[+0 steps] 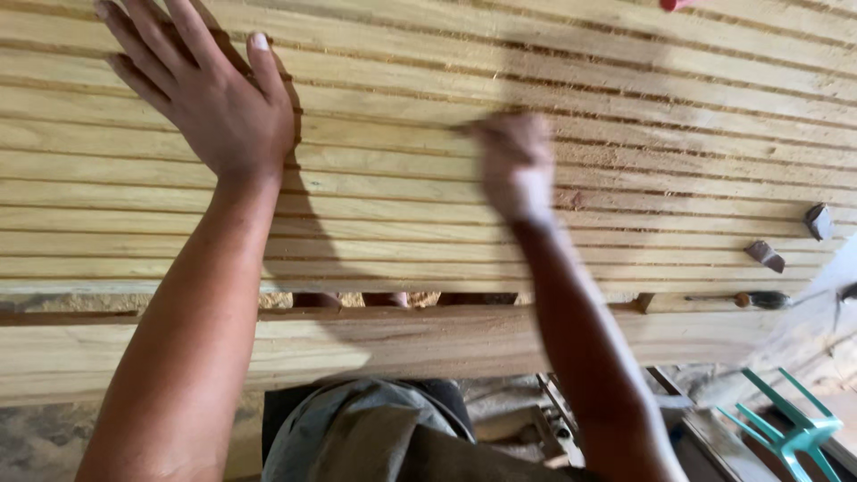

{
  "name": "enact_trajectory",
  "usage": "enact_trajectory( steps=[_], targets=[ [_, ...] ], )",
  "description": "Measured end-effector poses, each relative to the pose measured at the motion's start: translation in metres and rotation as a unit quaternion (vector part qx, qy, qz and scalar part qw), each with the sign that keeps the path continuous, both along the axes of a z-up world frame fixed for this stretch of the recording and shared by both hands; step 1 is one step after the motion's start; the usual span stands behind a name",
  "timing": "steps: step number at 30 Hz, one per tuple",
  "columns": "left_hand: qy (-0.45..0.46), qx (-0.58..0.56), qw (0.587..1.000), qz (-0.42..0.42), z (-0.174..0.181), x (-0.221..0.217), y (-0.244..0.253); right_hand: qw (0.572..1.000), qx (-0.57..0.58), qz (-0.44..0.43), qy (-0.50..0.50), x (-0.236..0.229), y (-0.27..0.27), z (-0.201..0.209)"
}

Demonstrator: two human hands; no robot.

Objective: The person sands a large wooden board using a sanding block, moving it back and forth along the grain. The person occasionally switches hands and adjusts position to cover different areas of the board.

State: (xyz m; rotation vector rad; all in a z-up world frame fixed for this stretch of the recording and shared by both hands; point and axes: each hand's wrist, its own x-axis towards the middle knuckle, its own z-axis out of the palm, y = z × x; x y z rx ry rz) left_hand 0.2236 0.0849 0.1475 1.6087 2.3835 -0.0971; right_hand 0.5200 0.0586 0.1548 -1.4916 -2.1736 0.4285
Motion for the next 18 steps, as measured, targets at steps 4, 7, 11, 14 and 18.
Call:
enact_trajectory(
  steps=[4, 7, 11, 14, 18],
  targets=[
    [-0.006, -0.014, 1.0, 0.006, -0.006, -0.001, 0.0, 0.998, 0.048, -0.005, 0.039, 0.006, -0.004, 0.003],
    [0.009, -0.008, 1.0, 0.006, -0.006, -0.001, 0.004, 0.996, 0.084, 0.027, 0.03, -0.06, -0.012, -0.035],
    [-0.011, -0.001, 1.0, 0.002, 0.002, 0.002, 0.0, 0.994, 0.073, 0.085, 0.014, -0.061, -0.018, -0.044],
    [-0.019, -0.005, 1.0, 0.014, 0.004, 0.001, 0.005, 0.998, 0.029, 0.043, -0.028, 0.003, -0.004, -0.021],
    [0.003, -0.033, 0.999, 0.009, 0.001, 0.001, 0.003, 0.995, 0.079, 0.037, -0.039, 0.028, 0.002, -0.014]
  ],
)
